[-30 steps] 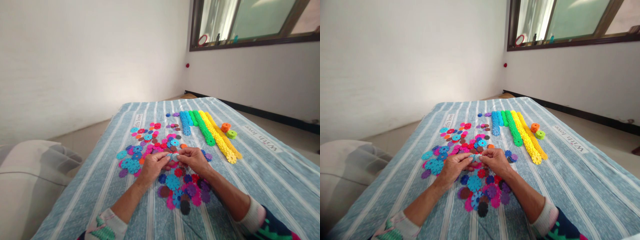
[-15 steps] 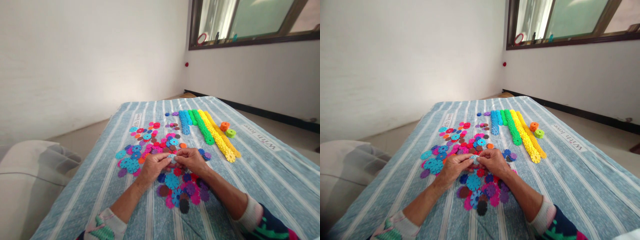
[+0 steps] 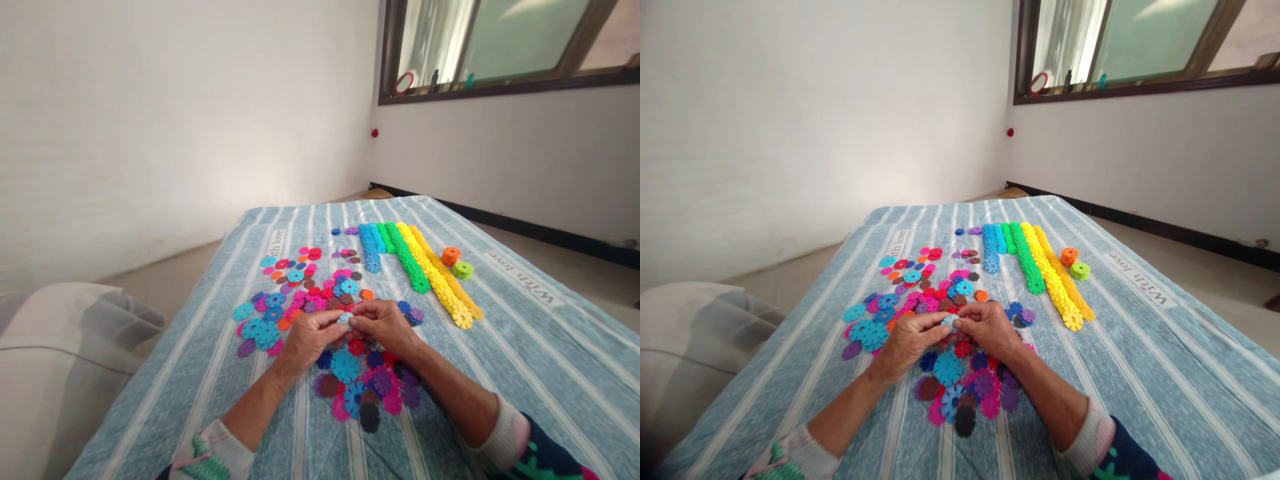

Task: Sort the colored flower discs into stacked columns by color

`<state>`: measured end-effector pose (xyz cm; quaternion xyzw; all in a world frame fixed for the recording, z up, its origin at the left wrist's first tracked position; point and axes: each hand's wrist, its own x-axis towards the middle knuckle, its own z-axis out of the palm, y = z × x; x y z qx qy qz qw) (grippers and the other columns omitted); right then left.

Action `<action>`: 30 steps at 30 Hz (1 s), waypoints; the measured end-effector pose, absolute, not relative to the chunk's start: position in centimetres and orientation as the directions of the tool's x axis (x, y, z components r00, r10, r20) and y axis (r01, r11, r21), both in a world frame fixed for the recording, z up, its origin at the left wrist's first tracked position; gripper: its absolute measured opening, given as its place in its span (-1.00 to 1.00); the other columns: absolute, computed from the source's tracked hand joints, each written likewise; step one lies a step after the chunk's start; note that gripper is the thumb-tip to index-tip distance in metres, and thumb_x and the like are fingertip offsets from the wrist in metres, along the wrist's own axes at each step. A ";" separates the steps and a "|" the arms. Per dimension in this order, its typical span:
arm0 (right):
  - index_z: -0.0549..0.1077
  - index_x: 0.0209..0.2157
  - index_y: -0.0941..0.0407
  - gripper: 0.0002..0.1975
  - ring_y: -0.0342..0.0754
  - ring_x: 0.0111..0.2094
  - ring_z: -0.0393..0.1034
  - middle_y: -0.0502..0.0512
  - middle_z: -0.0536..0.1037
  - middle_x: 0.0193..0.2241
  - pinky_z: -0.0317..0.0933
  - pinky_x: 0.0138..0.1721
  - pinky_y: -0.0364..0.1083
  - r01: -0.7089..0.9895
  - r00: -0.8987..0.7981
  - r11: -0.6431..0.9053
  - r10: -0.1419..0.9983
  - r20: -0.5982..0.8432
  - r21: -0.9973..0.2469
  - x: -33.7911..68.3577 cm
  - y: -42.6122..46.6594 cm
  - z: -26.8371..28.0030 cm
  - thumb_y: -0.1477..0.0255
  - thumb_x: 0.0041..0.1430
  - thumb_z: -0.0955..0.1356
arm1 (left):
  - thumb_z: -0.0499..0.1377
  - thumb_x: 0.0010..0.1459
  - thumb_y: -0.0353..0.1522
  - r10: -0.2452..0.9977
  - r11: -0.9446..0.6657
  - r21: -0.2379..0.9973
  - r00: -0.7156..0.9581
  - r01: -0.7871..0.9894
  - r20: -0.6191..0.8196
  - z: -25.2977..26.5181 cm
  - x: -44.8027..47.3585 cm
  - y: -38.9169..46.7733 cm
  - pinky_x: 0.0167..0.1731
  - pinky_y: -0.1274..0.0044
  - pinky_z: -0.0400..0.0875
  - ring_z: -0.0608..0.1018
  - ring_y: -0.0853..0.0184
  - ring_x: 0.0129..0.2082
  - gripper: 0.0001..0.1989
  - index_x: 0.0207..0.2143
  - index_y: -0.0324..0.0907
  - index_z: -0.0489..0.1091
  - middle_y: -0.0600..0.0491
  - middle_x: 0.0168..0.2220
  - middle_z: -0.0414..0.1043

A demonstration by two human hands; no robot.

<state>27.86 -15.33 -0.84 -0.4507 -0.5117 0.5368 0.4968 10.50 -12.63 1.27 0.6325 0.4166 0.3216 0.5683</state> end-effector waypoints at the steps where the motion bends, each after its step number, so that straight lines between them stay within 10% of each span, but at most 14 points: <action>1: 0.46 -0.44 0.15 -0.78 -0.21 -0.65 0.27 -0.10 0.43 -0.68 0.09 -0.61 -0.21 -0.079 -0.101 0.017 0.995 0.025 -0.997 27.9 -15.3 -0.8 0.28 -0.05 0.42 | 0.29 -0.05 -0.28 0.896 -0.001 0.988 0.439 0.156 -0.068 1.3 10.5 -12.6 -0.45 0.52 0.50 0.60 0.28 -0.46 -0.67 -0.19 -0.21 0.55 0.00 -0.41 0.60; 22: 0.47 -0.42 0.14 -0.78 -0.18 -0.57 0.33 -0.03 0.50 -0.56 0.13 -0.55 -0.20 0.022 -0.110 0.196 0.975 0.192 -0.980 27.0 -14.8 -0.2 0.25 0.05 0.38 | 0.34 -0.10 -0.35 0.869 0.201 0.974 0.478 -0.102 -0.129 1.5 10.3 -12.2 -0.53 0.60 0.44 0.55 0.38 -0.47 -0.79 -0.34 -0.23 0.52 0.04 -0.44 0.55; 27: 0.50 -0.28 0.14 -0.75 -0.20 -0.60 0.23 -0.06 0.44 -0.59 0.05 -0.56 -0.19 0.401 -0.095 0.292 0.956 0.277 -0.868 27.4 -15.6 1.3 0.25 0.13 0.34 | 0.34 -0.12 -0.33 0.910 0.181 0.979 0.392 -0.093 -0.131 1.8 10.1 -11.8 -0.56 0.59 0.41 0.55 0.38 -0.54 -0.76 -0.35 -0.24 0.50 0.05 -0.51 0.54; 30: 0.50 -0.23 0.09 -0.77 -0.10 -0.38 0.35 0.03 0.52 -0.41 0.18 -0.33 -0.12 0.593 -0.393 0.522 0.852 0.346 -0.613 27.9 -18.3 2.4 0.25 0.16 0.34 | 0.34 -0.14 -0.32 0.936 0.173 0.981 0.325 -0.092 -0.135 1.9 9.8 -11.5 -0.58 0.60 0.40 0.57 0.34 -0.51 -0.75 -0.37 -0.26 0.49 0.04 -0.48 0.55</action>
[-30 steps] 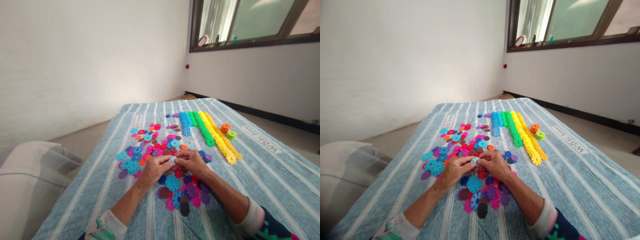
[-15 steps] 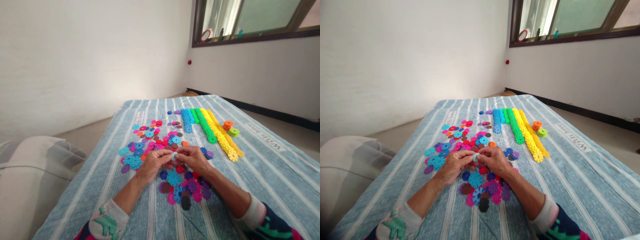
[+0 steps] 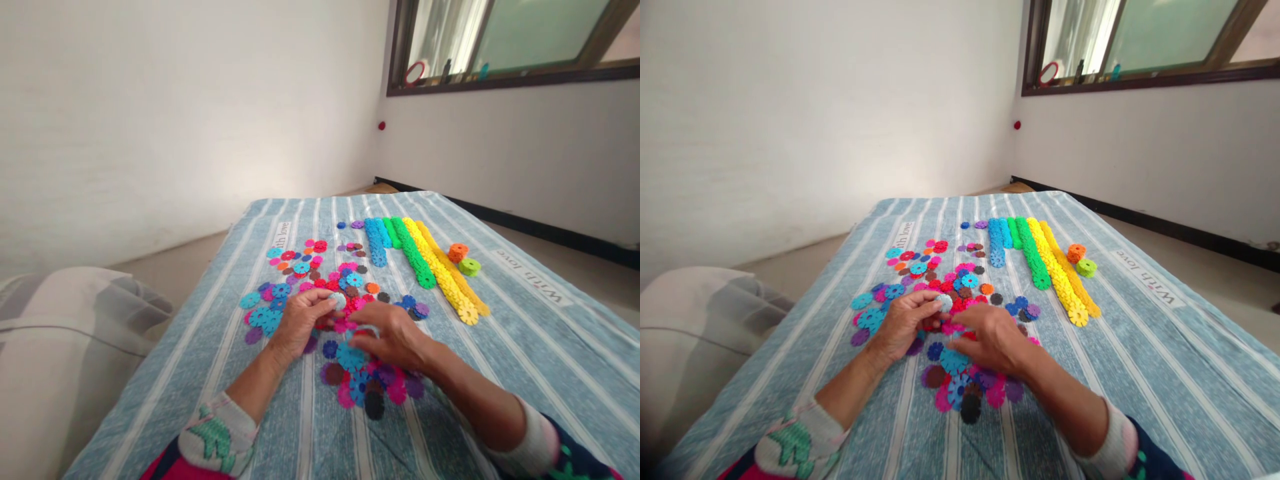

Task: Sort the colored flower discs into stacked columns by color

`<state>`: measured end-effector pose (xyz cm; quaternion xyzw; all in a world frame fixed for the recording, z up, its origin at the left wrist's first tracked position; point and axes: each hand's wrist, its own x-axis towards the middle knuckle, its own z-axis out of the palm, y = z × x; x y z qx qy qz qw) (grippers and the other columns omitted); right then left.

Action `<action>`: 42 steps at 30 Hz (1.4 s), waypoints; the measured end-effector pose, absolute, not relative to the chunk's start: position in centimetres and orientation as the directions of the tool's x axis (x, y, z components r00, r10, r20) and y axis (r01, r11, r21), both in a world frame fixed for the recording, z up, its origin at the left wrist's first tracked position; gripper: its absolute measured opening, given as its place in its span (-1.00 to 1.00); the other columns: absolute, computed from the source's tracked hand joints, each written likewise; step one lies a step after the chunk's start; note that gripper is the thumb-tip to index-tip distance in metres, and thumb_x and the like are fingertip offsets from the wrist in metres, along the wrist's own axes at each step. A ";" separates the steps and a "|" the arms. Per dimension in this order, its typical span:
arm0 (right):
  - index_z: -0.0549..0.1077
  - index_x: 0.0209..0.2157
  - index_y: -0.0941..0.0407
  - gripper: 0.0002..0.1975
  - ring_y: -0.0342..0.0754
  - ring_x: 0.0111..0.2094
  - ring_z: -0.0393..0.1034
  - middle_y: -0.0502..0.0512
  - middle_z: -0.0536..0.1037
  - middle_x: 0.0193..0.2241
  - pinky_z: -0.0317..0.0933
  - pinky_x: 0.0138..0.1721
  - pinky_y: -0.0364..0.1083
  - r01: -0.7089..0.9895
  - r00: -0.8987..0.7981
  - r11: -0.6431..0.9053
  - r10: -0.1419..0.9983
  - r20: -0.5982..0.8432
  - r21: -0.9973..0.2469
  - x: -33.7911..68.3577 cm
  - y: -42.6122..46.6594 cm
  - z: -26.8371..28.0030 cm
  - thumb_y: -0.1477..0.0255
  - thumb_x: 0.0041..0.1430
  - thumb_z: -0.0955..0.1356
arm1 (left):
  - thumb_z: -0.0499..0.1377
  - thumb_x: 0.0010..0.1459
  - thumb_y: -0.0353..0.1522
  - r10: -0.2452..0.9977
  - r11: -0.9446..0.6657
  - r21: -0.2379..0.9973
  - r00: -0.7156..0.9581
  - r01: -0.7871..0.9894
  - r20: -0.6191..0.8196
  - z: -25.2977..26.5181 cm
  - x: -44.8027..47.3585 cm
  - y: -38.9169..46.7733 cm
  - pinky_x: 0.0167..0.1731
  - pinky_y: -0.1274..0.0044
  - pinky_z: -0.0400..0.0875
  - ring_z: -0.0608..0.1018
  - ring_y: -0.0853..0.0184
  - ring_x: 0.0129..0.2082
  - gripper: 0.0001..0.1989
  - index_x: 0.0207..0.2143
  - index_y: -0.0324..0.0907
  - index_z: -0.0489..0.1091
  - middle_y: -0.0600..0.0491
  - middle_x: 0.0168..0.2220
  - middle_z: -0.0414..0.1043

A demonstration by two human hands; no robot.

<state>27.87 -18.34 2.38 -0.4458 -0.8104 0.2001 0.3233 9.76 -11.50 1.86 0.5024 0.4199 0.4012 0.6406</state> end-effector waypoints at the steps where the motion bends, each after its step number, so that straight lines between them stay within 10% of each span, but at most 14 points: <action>1: 0.50 -0.24 0.08 -0.76 -0.06 -0.30 0.35 0.06 0.53 -0.35 0.19 -0.25 -0.10 0.591 -0.526 0.614 0.785 0.326 -0.523 27.9 -19.3 2.6 0.23 0.17 0.33 | 0.34 -0.14 -0.32 0.944 0.168 0.981 0.302 -0.095 -0.133 1.8 9.7 -11.4 -0.58 0.60 0.40 0.58 0.34 -0.50 -0.75 -0.37 -0.26 0.48 0.03 -0.47 0.55; 9: 0.47 -0.23 0.10 -0.71 0.01 -0.09 0.26 0.13 0.47 -0.24 0.09 -0.02 0.01 0.673 -0.671 0.728 0.676 0.306 -0.133 27.8 -16.5 0.8 0.23 0.29 0.22 | 0.33 -0.12 -0.32 0.955 0.146 0.986 0.271 -0.085 -0.118 1.7 9.5 -11.2 -0.56 0.60 0.40 0.58 0.34 -0.51 -0.73 -0.34 -0.29 0.47 0.03 -0.46 0.53; 15: 0.46 -0.25 0.14 -0.79 -0.03 -0.22 0.33 0.14 0.49 -0.31 0.17 -0.14 -0.05 0.856 -0.345 0.465 0.839 0.421 -0.225 30.7 -14.2 -0.2 0.41 0.29 0.21 | 0.33 -0.14 -0.32 0.969 0.136 0.983 0.222 -0.126 -0.106 1.9 8.5 -10.6 -0.58 0.60 0.39 0.57 0.35 -0.53 -0.74 -0.37 -0.26 0.46 0.05 -0.46 0.53; 26: 0.41 -0.08 0.05 -0.78 0.04 -0.03 0.27 0.13 0.47 -0.12 0.16 -0.02 0.01 0.740 -0.569 0.641 0.758 0.318 -0.203 26.3 -21.2 0.5 0.37 0.25 0.27 | 0.34 -0.15 -0.29 0.978 0.101 0.987 0.192 -0.128 -0.075 1.3 8.1 -10.0 -0.58 0.60 0.38 0.56 0.36 -0.54 -0.72 -0.35 -0.24 0.48 0.07 -0.50 0.53; 33: 0.43 -0.31 0.11 -0.82 -0.03 -0.28 0.33 0.11 0.46 -0.34 0.20 -0.24 -0.05 0.895 -0.281 0.379 0.890 0.360 -0.237 30.7 -22.5 0.2 0.37 0.28 0.23 | 0.34 -0.18 -0.30 0.986 0.082 0.985 0.157 -0.149 -0.058 1.2 7.3 -9.1 -0.58 0.62 0.40 0.56 0.37 -0.55 -0.69 -0.34 -0.25 0.48 0.07 -0.53 0.52; 42: 0.40 -0.35 0.09 -0.85 0.00 -0.28 0.29 0.10 0.44 -0.33 0.14 -0.30 -0.03 0.914 -0.335 0.386 0.892 0.303 -0.124 26.8 -24.9 -0.5 0.32 0.24 0.28 | 0.35 -0.20 -0.30 0.978 0.091 0.983 0.203 -0.159 -0.057 1.1 7.2 -8.9 -0.60 0.63 0.40 0.56 0.37 -0.55 -0.70 -0.36 -0.26 0.47 0.07 -0.54 0.50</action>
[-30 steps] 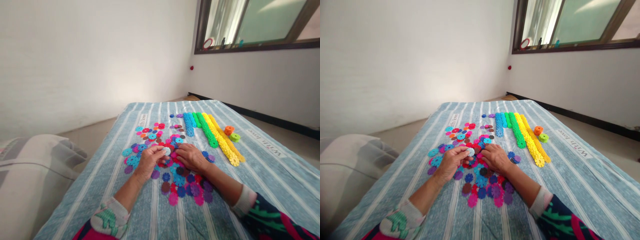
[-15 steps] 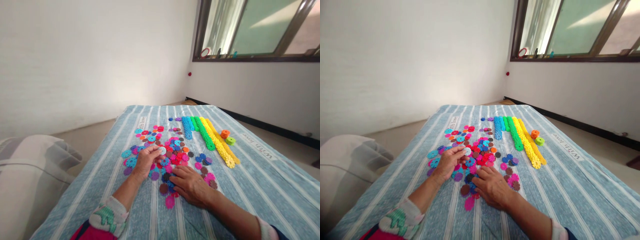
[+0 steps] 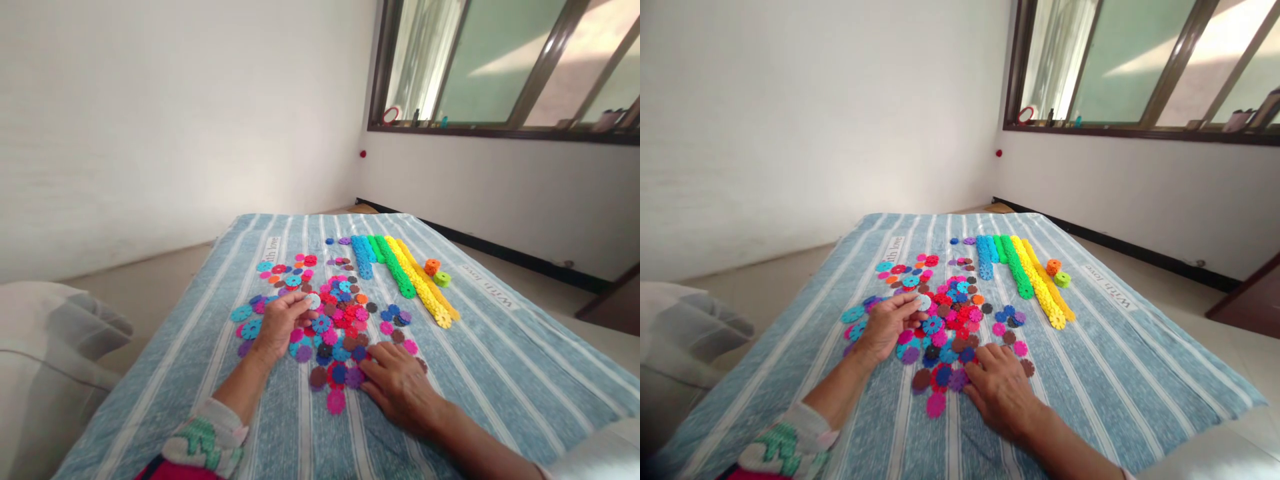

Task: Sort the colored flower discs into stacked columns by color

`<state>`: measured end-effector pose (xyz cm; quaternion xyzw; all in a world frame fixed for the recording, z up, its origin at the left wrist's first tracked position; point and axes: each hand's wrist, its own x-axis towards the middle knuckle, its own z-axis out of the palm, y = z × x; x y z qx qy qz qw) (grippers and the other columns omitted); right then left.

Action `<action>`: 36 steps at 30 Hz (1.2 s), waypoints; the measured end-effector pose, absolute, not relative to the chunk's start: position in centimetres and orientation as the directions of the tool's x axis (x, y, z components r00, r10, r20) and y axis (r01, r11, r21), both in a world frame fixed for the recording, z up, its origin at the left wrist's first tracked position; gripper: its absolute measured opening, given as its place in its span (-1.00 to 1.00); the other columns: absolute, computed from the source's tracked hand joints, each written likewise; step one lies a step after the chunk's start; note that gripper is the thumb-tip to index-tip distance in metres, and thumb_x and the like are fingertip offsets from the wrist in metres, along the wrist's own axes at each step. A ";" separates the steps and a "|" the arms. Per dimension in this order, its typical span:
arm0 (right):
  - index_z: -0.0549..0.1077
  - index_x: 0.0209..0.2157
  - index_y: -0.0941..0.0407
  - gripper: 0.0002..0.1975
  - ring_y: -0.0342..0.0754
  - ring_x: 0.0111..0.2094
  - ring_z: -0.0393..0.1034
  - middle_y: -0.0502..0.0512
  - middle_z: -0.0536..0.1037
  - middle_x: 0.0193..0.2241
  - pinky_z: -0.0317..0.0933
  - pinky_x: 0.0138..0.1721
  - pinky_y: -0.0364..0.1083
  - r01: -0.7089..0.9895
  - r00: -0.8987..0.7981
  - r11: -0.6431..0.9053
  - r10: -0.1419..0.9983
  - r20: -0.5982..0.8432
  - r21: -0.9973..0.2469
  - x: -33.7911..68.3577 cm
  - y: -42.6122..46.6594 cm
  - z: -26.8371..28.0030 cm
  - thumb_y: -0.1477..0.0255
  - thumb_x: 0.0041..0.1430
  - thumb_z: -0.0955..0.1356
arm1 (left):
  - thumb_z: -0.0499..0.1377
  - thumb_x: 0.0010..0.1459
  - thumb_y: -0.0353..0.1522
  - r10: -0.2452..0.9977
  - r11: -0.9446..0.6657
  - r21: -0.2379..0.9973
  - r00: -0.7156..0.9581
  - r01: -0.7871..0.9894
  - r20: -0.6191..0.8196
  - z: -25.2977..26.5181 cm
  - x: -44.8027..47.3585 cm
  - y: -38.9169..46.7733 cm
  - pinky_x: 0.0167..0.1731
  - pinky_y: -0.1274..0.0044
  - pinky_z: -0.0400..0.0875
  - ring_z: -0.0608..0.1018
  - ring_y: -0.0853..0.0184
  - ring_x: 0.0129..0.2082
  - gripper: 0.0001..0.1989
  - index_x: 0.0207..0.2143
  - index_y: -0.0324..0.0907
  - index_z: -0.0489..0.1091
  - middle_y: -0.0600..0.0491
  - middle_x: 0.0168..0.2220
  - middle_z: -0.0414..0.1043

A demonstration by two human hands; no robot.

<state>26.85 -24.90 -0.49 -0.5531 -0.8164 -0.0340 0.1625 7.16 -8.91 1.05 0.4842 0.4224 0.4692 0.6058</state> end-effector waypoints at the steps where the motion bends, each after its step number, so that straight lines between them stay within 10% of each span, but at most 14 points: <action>1: 0.40 -0.34 0.08 -0.85 0.01 -0.27 0.29 0.10 0.44 -0.32 0.14 -0.31 -0.03 0.915 -0.335 0.386 0.888 0.315 -0.115 26.1 -24.5 -0.6 0.32 0.24 0.28 | 0.35 -0.20 -0.30 0.977 0.095 0.983 0.207 -0.159 -0.061 1.1 7.2 -9.0 -0.60 0.63 0.40 0.56 0.37 -0.56 -0.70 -0.37 -0.26 0.46 0.08 -0.54 0.50; 21: 0.50 -0.48 0.10 -0.74 -0.10 -0.29 0.33 0.03 0.48 -0.44 0.09 -0.21 -0.12 0.931 -0.228 0.298 0.926 0.302 -0.210 28.7 -18.7 0.1 0.47 0.26 0.25 | 0.33 -0.14 -0.36 0.974 0.115 0.981 0.212 -0.159 -0.080 1.1 6.8 -8.7 -0.64 0.66 0.40 0.56 0.40 -0.56 -0.75 -0.35 -0.24 0.46 0.09 -0.52 0.51; 29: 0.50 -0.32 0.14 -0.86 0.04 -0.08 0.25 0.15 0.45 -0.18 0.08 -0.07 -0.02 0.963 -0.142 0.204 0.940 0.311 -0.177 25.2 -17.2 -0.5 0.37 0.12 0.37 | 0.35 -0.19 -0.34 0.974 0.091 0.984 0.220 -0.152 -0.056 1.0 6.7 -8.7 -0.58 0.63 0.43 0.57 0.36 -0.53 -0.71 -0.35 -0.25 0.47 0.07 -0.50 0.53; 36: 0.48 -0.41 0.13 -0.93 -0.03 -0.22 0.32 0.07 0.50 -0.33 0.14 -0.16 -0.09 0.865 -0.058 0.243 0.918 0.393 -0.440 25.5 -17.7 -0.7 0.54 0.01 0.36 | 0.35 -0.17 -0.33 0.962 0.104 0.988 0.262 -0.116 -0.070 1.2 7.1 -9.3 -0.53 0.61 0.46 0.59 0.34 -0.50 -0.71 -0.35 -0.26 0.46 0.06 -0.51 0.53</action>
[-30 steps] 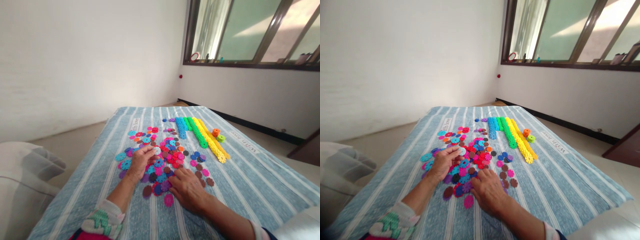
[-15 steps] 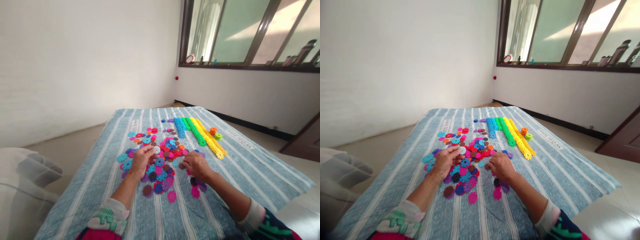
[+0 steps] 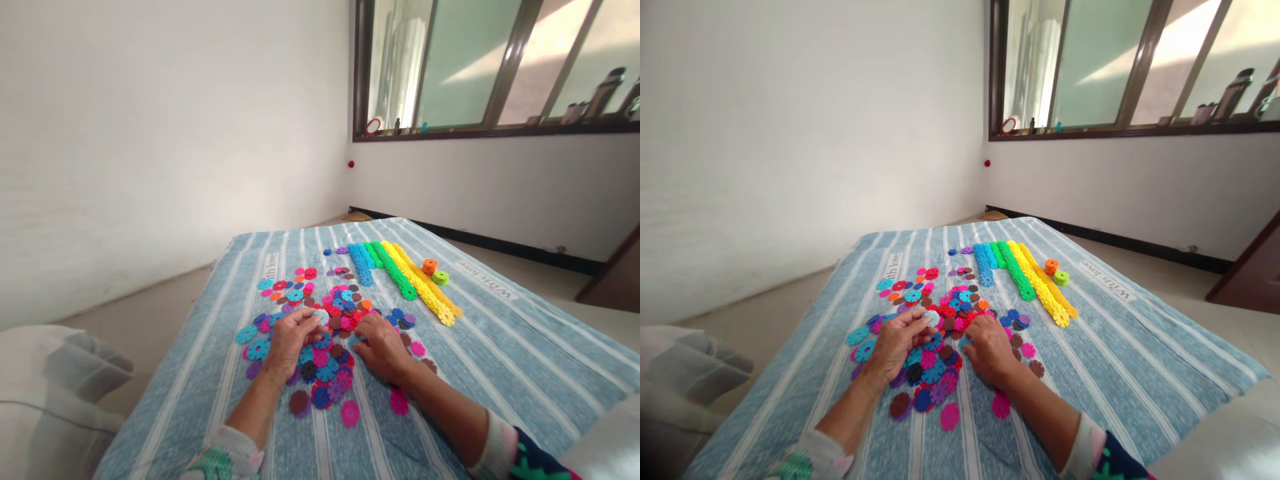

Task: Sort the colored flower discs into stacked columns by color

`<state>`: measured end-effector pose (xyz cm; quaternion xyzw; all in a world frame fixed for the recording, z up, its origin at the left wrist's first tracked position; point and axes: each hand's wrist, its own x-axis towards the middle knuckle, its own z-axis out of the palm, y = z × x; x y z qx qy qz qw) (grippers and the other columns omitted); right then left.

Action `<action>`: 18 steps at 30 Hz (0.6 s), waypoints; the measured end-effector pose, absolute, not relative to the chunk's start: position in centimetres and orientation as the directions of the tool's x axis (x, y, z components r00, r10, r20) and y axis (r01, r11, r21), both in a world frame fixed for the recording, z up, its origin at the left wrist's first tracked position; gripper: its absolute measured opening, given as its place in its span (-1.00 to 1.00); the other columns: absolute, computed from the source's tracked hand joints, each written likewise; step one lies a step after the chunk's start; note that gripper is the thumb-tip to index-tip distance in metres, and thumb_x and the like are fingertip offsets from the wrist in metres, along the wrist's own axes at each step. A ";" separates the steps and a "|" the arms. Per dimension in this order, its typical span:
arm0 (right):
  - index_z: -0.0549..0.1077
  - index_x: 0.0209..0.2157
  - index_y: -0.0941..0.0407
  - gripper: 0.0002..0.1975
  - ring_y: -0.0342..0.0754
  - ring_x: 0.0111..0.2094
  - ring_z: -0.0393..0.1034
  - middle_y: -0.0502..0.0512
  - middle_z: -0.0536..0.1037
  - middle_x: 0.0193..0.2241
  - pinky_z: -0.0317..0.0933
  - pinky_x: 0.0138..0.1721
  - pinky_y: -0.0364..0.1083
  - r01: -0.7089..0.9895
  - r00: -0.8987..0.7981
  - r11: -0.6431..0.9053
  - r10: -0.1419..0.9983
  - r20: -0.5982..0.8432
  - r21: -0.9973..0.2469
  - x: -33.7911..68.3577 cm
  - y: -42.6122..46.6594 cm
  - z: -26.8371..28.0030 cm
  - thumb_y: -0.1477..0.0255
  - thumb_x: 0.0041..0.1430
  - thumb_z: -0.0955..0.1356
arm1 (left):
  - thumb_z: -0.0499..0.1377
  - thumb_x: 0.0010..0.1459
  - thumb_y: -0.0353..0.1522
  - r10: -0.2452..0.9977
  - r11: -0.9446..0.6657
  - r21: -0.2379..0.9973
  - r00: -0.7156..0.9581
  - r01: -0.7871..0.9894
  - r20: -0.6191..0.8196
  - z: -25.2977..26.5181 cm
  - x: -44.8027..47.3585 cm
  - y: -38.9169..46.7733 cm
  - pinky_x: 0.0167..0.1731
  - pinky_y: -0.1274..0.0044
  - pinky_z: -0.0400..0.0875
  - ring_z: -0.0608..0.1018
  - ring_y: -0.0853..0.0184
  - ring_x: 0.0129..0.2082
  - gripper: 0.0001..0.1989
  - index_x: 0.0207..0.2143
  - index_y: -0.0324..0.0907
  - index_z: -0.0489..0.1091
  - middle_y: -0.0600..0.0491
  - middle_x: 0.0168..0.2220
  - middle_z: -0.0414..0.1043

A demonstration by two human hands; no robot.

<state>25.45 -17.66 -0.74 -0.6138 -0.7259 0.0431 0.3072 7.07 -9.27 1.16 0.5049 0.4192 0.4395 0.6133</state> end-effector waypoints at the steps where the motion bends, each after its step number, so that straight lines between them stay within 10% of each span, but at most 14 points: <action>1: 0.47 -0.44 0.12 -0.91 -0.06 -0.27 0.34 0.05 0.51 -0.38 0.15 -0.20 -0.11 0.826 -0.026 0.239 0.920 0.390 -0.510 25.5 -17.6 -0.7 0.57 -0.01 0.35 | 0.34 -0.16 -0.33 0.961 0.099 0.990 0.269 -0.105 -0.067 1.2 7.1 -9.4 -0.52 0.61 0.45 0.59 0.34 -0.49 -0.71 -0.34 -0.26 0.46 0.06 -0.50 0.54; 8: 0.43 -0.56 0.13 -0.88 -0.21 -0.69 0.20 -0.12 0.33 -0.70 0.04 -0.63 -0.20 0.264 0.183 0.057 0.977 0.108 -0.963 25.4 -16.1 0.4 0.39 -0.04 0.33 | 0.31 -0.09 -0.30 0.928 0.055 0.998 0.372 -0.035 -0.038 1.5 7.3 -10.0 -0.46 0.60 0.45 0.60 0.32 -0.42 -0.73 -0.31 -0.26 0.47 -0.01 -0.37 0.58; 18: 0.45 -0.50 0.15 -0.77 -0.14 -0.64 0.34 0.01 0.54 -0.62 0.01 -0.72 -0.23 -0.169 0.123 -0.098 0.985 -0.120 -0.981 25.4 -15.6 0.8 0.28 -0.21 0.43 | 0.33 -0.12 -0.32 0.938 0.071 0.997 0.341 -0.011 -0.063 1.8 8.1 -10.9 -0.45 0.56 0.45 0.60 0.30 -0.46 -0.70 -0.30 -0.27 0.48 0.00 -0.43 0.58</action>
